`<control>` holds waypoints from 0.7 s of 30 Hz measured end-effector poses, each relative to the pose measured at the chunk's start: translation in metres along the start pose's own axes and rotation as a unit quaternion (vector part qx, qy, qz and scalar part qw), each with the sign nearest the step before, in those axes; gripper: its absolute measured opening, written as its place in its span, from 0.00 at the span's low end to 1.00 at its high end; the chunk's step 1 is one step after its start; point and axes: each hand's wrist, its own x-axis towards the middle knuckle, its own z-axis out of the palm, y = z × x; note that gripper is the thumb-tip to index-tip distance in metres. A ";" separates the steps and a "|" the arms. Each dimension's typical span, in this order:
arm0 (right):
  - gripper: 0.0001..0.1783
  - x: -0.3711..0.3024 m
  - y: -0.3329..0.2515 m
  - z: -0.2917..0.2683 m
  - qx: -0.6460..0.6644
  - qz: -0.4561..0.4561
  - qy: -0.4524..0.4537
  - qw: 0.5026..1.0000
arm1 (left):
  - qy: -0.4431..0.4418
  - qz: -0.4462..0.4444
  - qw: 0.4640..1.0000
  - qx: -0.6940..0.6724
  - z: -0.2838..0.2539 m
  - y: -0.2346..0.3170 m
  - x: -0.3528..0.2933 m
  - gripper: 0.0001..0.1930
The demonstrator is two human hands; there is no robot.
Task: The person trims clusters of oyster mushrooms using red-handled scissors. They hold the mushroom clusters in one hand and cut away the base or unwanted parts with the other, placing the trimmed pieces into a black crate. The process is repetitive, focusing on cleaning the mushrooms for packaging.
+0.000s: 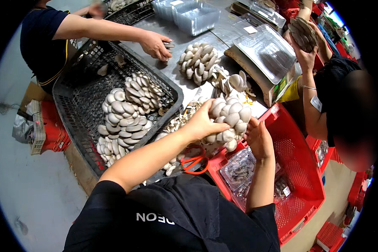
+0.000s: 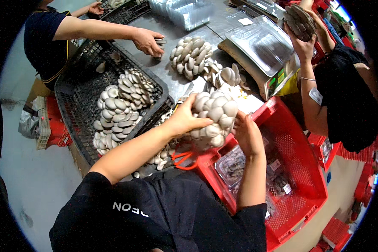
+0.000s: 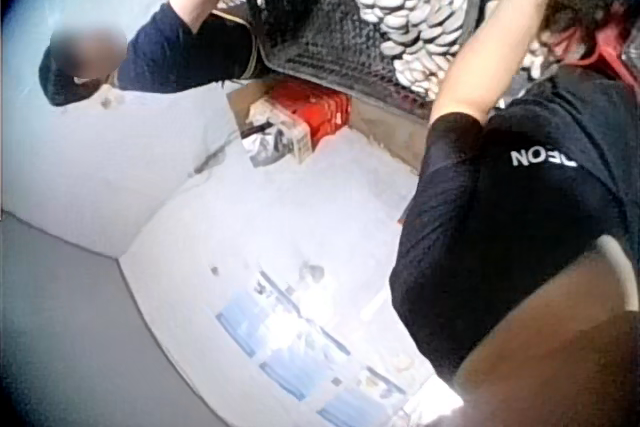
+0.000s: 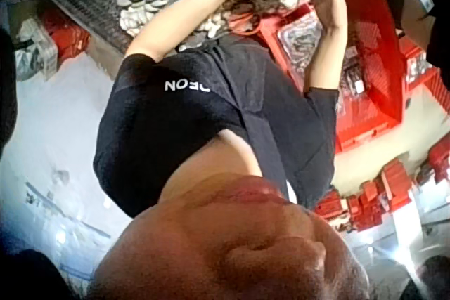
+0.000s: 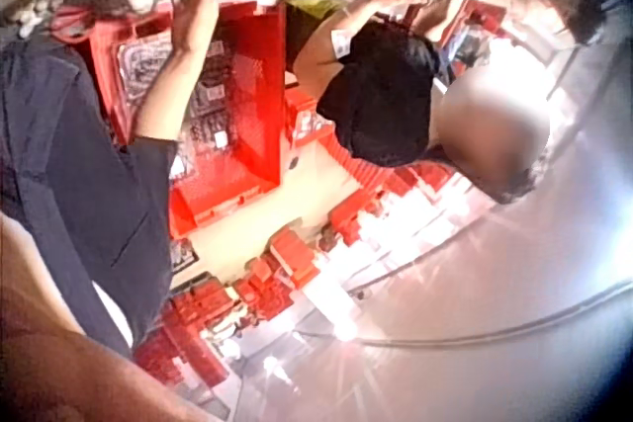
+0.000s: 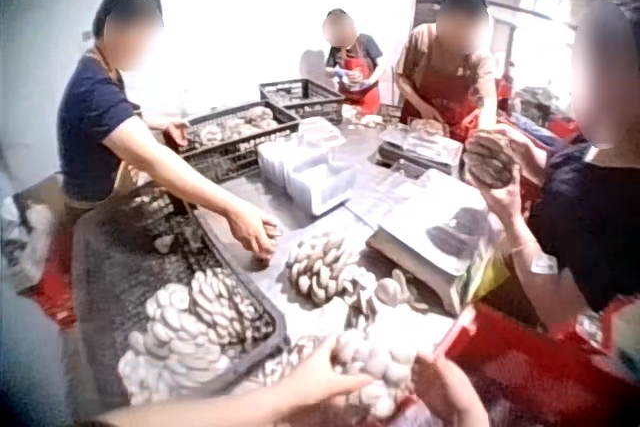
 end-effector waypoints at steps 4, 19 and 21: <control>0.36 0.014 -0.002 -0.068 0.044 0.106 -0.001 0.993 | 0.058 -0.023 0.984 -0.167 0.051 -0.041 0.025 0.36; 0.23 0.075 0.038 -0.058 -0.037 0.137 0.050 0.989 | 0.169 -0.014 0.974 -0.153 0.041 -0.071 0.009 0.36; 0.23 0.053 0.033 -0.047 -0.049 0.097 0.070 0.992 | 0.129 -0.006 0.986 -0.103 0.037 -0.065 0.001 0.39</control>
